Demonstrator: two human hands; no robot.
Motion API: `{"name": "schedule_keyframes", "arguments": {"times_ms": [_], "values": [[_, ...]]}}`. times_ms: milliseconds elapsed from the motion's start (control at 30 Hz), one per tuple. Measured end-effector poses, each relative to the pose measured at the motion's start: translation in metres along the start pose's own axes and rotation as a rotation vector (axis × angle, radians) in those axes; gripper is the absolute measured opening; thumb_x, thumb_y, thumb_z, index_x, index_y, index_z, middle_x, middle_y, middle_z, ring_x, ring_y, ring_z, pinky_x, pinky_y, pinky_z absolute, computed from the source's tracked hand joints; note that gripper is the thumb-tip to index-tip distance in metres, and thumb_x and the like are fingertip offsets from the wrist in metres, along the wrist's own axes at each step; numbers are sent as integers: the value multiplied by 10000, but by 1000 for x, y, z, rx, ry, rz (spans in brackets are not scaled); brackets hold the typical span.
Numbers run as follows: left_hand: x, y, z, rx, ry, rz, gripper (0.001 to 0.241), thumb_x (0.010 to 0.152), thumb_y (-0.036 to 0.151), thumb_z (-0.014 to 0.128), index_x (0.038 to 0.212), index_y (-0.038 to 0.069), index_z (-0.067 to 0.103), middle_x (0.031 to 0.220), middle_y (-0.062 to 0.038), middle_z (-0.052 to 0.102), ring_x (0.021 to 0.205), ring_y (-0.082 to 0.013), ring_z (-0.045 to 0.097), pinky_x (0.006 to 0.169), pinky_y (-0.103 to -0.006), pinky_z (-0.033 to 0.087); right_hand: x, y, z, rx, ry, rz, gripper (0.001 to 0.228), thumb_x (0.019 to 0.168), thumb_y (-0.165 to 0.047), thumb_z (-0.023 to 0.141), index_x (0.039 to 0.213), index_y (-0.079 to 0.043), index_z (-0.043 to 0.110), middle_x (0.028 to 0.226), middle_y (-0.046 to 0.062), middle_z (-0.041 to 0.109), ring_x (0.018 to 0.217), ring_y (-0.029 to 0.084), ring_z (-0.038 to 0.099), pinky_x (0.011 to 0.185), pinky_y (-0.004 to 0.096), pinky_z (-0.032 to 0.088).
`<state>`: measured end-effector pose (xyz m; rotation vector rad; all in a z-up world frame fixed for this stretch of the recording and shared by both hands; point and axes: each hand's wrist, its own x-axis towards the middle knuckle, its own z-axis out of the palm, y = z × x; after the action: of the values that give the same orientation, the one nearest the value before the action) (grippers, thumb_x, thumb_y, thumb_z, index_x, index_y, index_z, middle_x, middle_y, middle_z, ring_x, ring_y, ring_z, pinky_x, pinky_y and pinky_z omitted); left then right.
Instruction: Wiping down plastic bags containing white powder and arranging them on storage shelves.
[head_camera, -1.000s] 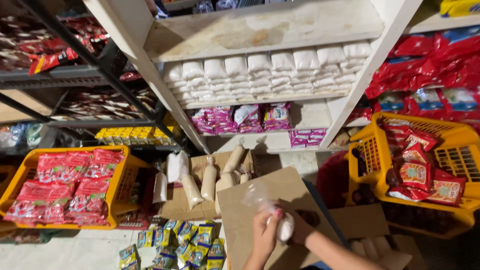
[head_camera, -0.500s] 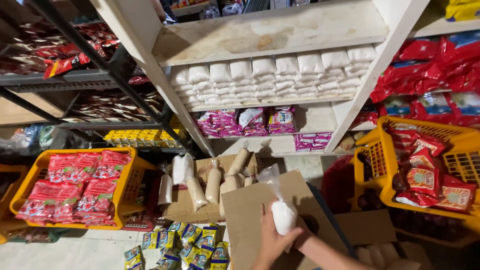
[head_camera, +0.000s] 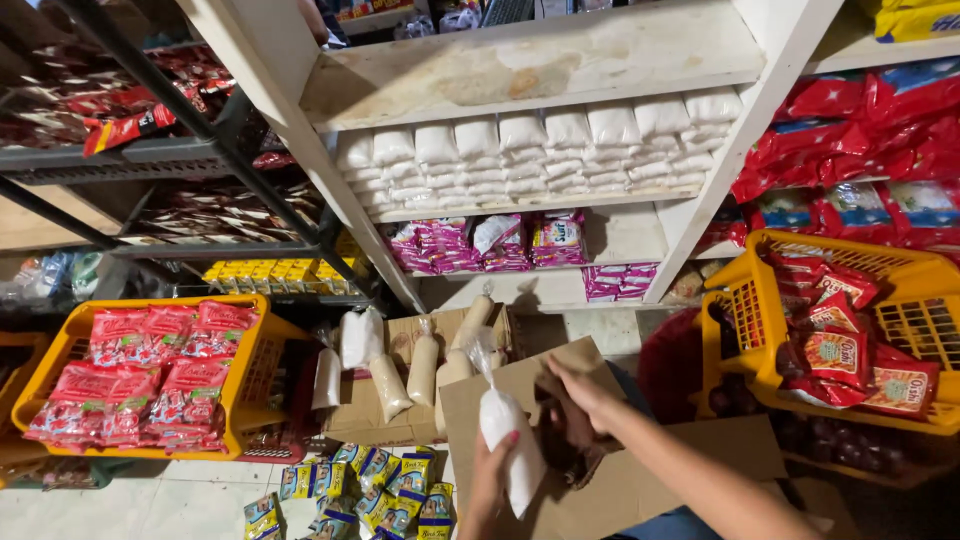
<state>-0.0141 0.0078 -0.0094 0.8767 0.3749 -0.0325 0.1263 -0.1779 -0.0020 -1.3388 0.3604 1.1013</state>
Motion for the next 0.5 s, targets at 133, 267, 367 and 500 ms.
{"name": "schedule_keyframes", "arguments": {"times_ms": [133,267,367,500], "values": [[-2,-20,-19,259,-72,58,654,831,165,720,1430,51,483,1252,-131,674,1133,-238,645,992,-374,514,51,-22,-2,-160,90,-674,444,995,-515,612,1045,-78,672,883,91,719,716,226,640,662,388,542],[-1,-32,-28,101,-126,21,632,828,153,696,1406,-14,503,1198,-199,686,1077,-297,680,949,-423,547,68,-24,-10,-1107,219,-860,415,960,-493,593,1124,-125,687,1134,98,684,1003,293,681,904,461,549],[-8,-22,-25,104,-170,66,601,871,171,681,1395,-75,520,1160,-232,698,1037,-330,685,907,-446,555,71,-25,-12,-1327,311,-1065,470,931,-513,609,1176,-121,688,1118,162,701,1085,384,626,955,592,404],[-10,-40,-36,79,-89,-34,634,811,148,677,1401,20,486,1208,-174,702,1088,-304,697,954,-435,562,85,-35,-15,-1402,289,-679,448,970,-551,547,1193,-196,704,1181,119,701,1161,362,614,1096,629,303]]}}
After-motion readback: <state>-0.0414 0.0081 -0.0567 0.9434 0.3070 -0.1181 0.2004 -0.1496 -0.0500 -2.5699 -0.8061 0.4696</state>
